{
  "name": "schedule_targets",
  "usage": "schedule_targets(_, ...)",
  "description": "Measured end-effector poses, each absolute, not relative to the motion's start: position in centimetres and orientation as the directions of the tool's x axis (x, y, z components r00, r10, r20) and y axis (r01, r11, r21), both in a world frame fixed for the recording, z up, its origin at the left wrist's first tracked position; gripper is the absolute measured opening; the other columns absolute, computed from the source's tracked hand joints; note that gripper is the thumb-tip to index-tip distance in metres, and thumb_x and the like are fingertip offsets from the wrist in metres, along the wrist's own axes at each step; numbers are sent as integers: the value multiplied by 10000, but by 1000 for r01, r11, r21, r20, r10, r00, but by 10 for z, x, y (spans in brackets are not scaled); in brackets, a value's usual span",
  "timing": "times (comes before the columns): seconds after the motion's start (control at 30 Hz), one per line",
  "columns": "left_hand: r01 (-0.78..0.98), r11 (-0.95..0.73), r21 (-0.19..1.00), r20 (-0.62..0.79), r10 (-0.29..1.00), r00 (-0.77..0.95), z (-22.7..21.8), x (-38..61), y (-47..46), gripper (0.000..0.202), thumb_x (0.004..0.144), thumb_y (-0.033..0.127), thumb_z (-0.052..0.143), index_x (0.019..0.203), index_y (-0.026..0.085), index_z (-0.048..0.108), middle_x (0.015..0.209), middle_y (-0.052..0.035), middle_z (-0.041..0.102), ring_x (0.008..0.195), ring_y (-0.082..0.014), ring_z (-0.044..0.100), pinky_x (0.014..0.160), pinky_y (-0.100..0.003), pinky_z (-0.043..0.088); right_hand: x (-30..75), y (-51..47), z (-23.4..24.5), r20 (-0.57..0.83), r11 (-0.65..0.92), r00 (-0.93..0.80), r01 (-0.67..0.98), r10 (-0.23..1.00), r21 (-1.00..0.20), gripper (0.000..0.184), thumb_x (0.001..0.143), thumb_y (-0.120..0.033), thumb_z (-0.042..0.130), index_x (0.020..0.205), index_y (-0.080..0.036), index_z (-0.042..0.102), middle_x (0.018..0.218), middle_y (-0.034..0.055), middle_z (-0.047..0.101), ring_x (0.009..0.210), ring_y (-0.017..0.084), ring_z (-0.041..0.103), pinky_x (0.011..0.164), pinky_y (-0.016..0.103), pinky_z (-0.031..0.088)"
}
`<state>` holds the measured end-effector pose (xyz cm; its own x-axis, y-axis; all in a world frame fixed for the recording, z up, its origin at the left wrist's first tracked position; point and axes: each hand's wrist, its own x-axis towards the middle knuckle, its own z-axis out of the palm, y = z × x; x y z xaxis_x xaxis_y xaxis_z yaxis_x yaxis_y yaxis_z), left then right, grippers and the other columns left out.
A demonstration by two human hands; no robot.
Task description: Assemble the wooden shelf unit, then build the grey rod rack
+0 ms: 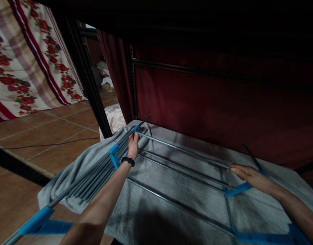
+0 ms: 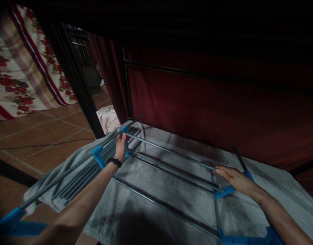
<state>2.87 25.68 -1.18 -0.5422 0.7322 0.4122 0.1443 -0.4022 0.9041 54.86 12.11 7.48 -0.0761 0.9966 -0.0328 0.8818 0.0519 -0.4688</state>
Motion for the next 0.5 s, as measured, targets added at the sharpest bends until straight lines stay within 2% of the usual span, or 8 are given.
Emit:
schedule_targets(0.1,161,-404,901,423,726,-543,-12,31,257,400,897,590,521,785,208,559,717,1,530,708,-171,522,755,-305,446,553,123,72,-155,30,-132,848,979,-529,527,841,-666,455,955,-271,785,920,99,750,794,277,685,710,333,560)
schedule_targets(0.17,192,-409,892,444,715,-540,-11,32,257,401,910,573,505,739,211,528,699,8,508,689,-165,491,737,-299,424,552,123,72,-161,39,-148,841,976,-540,569,850,-681,438,974,-237,772,772,70,704,695,243,641,661,329,537)
schedule_targets(0.27,220,-416,882,465,694,-551,-9,35,257,395,923,542,495,712,209,500,687,13,494,682,-160,465,723,-294,405,544,119,78,-117,88,-179,835,977,-544,566,864,-680,432,920,-218,754,687,26,645,656,206,601,676,323,523)
schedule_targets(0.33,218,-416,883,461,684,-565,-7,35,258,372,934,497,492,706,203,496,673,18,483,672,-154,453,710,-289,403,538,115,84,-74,125,-200,820,977,-558,520,870,-661,462,847,-223,741,722,26,670,708,212,622,755,345,529)
schedule_targets(0.4,232,-405,884,463,695,-550,-5,35,260,347,952,412,478,685,192,492,661,20,486,670,-143,449,719,-277,408,535,110,93,8,153,-186,780,982,-607,422,839,-624,560,903,-251,747,912,39,735,898,247,661,901,377,512)
schedule_targets(0.5,229,-382,896,442,700,-561,-4,33,265,305,957,300,464,682,171,498,659,31,492,677,-117,453,726,-241,417,542,102,103,226,174,-31,743,974,-646,360,840,-566,597,990,-273,742,1133,48,722,1112,272,633,1041,394,445)
